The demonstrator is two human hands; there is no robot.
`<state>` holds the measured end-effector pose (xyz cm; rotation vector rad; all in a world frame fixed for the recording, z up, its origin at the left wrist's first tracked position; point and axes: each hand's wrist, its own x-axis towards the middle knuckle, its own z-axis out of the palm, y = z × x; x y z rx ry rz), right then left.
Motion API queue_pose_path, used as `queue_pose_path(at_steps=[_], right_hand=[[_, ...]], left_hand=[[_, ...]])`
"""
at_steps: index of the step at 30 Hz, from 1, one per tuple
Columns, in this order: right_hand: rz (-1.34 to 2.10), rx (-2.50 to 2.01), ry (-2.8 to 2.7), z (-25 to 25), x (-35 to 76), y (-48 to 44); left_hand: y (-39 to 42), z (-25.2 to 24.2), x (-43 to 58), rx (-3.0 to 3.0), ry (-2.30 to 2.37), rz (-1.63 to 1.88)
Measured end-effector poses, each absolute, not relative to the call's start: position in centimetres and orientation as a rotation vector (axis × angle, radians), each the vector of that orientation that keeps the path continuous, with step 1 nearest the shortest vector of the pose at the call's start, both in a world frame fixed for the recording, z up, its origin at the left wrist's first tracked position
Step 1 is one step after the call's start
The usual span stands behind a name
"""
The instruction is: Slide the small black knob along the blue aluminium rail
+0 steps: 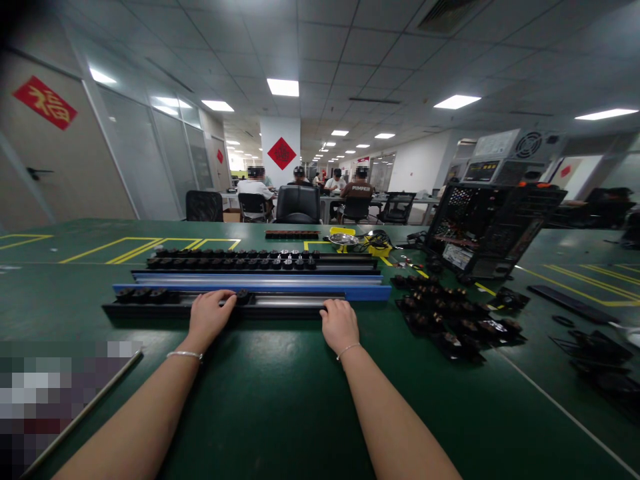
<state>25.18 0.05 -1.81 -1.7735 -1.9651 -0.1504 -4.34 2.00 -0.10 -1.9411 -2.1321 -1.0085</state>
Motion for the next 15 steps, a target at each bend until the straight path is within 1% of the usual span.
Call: queue_pose_path(at_steps=[8,15], right_hand=[[-0.147,-1.762,-1.967,-1.61,25.11,-0.14],[-0.153,-1.772,-1.959,-1.82,25.17,0.03]], left_hand=[[1.88,-0.14,-4.37,-1.982,-2.087,-1.076],[1.84,-0.08,-4.15,-2.067,-2.054,-1.058]])
